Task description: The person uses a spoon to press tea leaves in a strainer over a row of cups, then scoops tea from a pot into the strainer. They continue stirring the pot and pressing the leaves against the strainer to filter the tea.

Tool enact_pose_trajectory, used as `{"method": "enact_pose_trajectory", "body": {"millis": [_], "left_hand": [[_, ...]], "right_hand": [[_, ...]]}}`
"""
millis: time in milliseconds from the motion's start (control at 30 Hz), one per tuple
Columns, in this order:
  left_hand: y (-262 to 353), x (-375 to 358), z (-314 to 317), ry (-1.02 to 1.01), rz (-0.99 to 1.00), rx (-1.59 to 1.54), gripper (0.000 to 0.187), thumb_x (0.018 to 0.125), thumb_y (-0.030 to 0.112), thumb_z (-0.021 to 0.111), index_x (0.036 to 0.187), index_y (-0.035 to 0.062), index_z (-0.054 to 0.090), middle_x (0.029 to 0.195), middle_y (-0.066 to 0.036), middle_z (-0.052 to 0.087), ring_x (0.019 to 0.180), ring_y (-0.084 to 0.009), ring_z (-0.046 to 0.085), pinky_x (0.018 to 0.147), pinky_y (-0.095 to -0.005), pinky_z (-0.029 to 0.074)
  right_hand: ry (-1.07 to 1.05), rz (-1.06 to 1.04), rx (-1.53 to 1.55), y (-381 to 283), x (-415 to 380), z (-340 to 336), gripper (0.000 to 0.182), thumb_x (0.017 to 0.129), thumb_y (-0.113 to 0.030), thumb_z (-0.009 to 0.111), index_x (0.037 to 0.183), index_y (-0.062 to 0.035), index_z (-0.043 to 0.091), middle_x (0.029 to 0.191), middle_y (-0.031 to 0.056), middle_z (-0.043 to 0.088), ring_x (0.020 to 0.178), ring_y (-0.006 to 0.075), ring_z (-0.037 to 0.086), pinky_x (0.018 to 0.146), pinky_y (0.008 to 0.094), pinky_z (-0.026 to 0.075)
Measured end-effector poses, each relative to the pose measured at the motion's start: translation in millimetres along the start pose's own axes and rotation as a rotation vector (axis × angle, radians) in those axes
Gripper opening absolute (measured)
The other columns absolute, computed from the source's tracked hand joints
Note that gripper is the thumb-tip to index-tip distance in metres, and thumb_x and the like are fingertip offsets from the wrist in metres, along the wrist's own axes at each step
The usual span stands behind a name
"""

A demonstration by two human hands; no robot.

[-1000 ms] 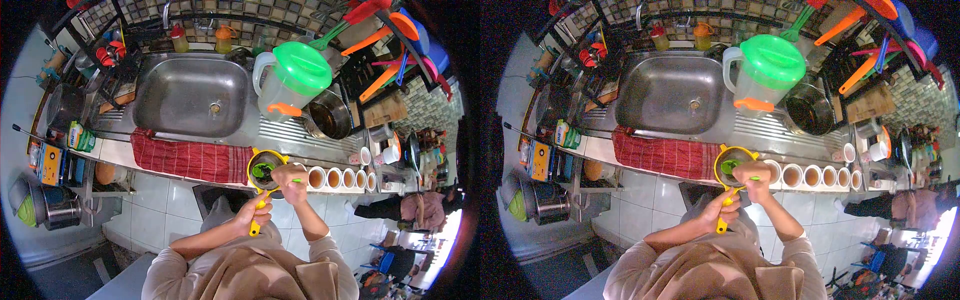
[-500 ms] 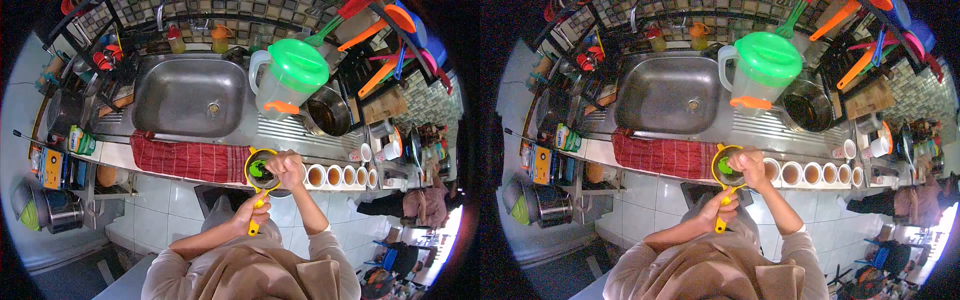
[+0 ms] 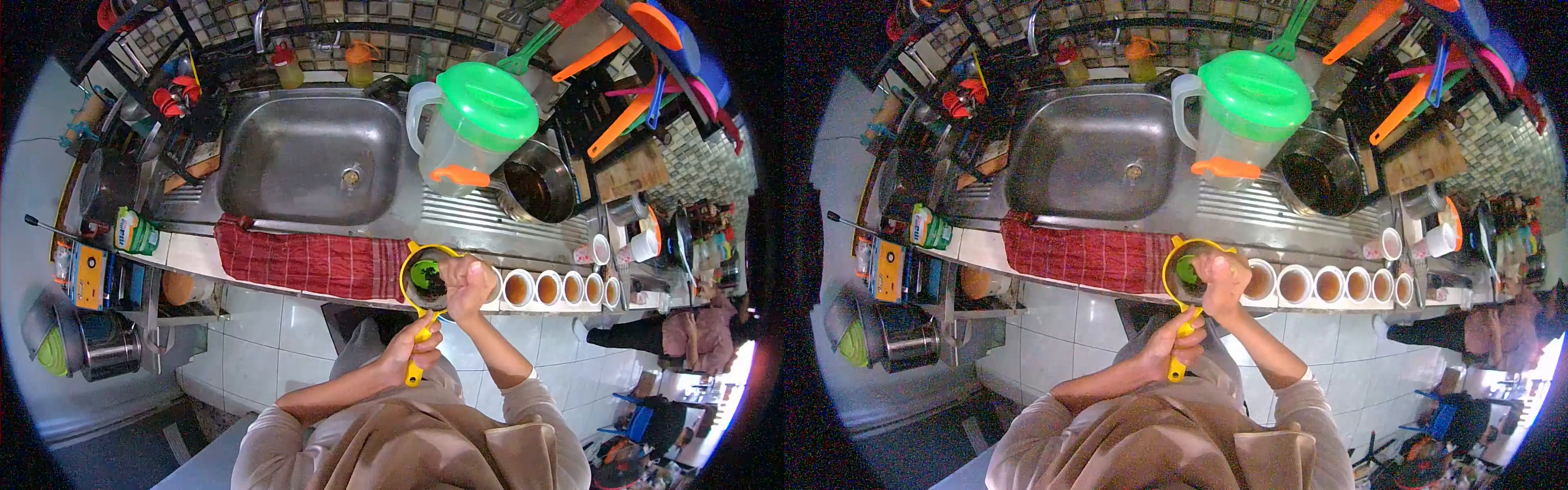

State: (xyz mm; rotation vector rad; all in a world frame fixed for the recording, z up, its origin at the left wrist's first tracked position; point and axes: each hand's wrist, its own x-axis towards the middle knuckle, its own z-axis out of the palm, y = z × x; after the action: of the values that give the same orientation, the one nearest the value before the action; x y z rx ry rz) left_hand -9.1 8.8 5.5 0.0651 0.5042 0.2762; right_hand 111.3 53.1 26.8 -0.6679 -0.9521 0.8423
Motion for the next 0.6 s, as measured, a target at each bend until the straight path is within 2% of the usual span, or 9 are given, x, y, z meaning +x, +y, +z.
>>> {"method": "enact_pose_trajectory", "body": {"millis": [67,200,300,367,400,467,600], "left_hand": [[-0.1,0.2,0.2,0.001,0.006,0.008,0.033,0.084,0.046,0.041,0.074,0.0148,0.036,0.047,0.007,0.023,0.037,-0.0049,0.022,0.036,-0.0195,0.019],[-1.0,1.4,-1.7,-0.011,-0.01,-0.036,0.033,0.084,0.046,0.041,0.073,0.0149,0.036,0.047,0.007,0.023,0.037,-0.0046,0.022,0.035,-0.0193,0.018],[-0.4,0.8,-0.6,-0.006,-0.011,-0.033,0.033,0.084,0.046,0.041,0.073,0.015,0.036,0.047,0.007,0.023,0.037,-0.0045,0.022,0.035,-0.0191,0.018],[0.1,0.5,-0.4,-0.004,-0.016,-0.028,0.033,0.084,0.046,0.041,0.073,0.0151,0.036,0.047,0.007,0.023,0.037,-0.0045,0.022,0.035,-0.019,0.018],[0.4,0.6,-0.8,-0.017,-0.021,-0.031,0.033,0.084,0.046,0.041,0.073,0.0151,0.036,0.047,0.007,0.023,0.037,-0.0045,0.022,0.035,-0.019,0.018],[0.3,1.0,-1.5,-0.03,-0.026,-0.032,0.033,0.084,0.046,0.041,0.073,0.0151,0.036,0.047,0.007,0.023,0.036,-0.0045,0.022,0.035,-0.0189,0.018],[0.5,1.0,-0.6,-0.017,-0.034,-0.028,0.033,0.084,0.046,0.04,0.073,0.0151,0.036,0.046,0.007,0.023,0.036,-0.0046,0.022,0.035,-0.0189,0.018]], "right_hand": [[0.117,0.001,0.011,0.0,1.3,1.8,0.044,0.086,-0.029,0.042,0.051,-0.0073,0.027,0.047,-0.0017,0.021,0.039,0.0093,0.02,0.039,0.025,0.017],[0.082,0.029,0.021,-2.0,7.2,-1.8,0.045,0.086,-0.03,0.043,0.05,-0.008,0.026,0.046,-0.0021,0.02,0.039,0.0092,0.019,0.039,0.0252,0.016],[-0.011,0.136,0.059,-6.8,13.4,-9.8,0.045,0.085,-0.032,0.042,0.05,-0.0087,0.026,0.045,-0.0028,0.018,0.038,0.0094,0.017,0.039,0.0252,0.015],[-0.072,0.248,0.189,-6.7,18.8,-16.9,0.045,0.085,-0.029,0.042,0.049,-0.0081,0.026,0.046,-0.0021,0.022,0.041,0.0088,0.019,0.041,0.0245,0.016],[-0.069,0.247,0.189,-6.6,21.4,-18.9,0.045,0.085,-0.029,0.042,0.049,-0.0081,0.026,0.046,-0.0021,0.022,0.041,0.0088,0.019,0.041,0.0245,0.016],[-0.235,0.336,0.256,-6.2,27.0,-21.5,0.045,0.084,-0.029,0.043,0.048,-0.0084,0.025,0.045,-0.0023,0.02,0.04,0.0092,0.018,0.04,0.0249,0.016],[-0.289,0.381,0.248,-3.0,35.4,-24.0,0.049,0.083,-0.033,0.043,0.047,-0.0104,0.019,0.041,-0.0034,0.017,0.035,0.0086,0.014,0.037,0.0247,0.013]]}}
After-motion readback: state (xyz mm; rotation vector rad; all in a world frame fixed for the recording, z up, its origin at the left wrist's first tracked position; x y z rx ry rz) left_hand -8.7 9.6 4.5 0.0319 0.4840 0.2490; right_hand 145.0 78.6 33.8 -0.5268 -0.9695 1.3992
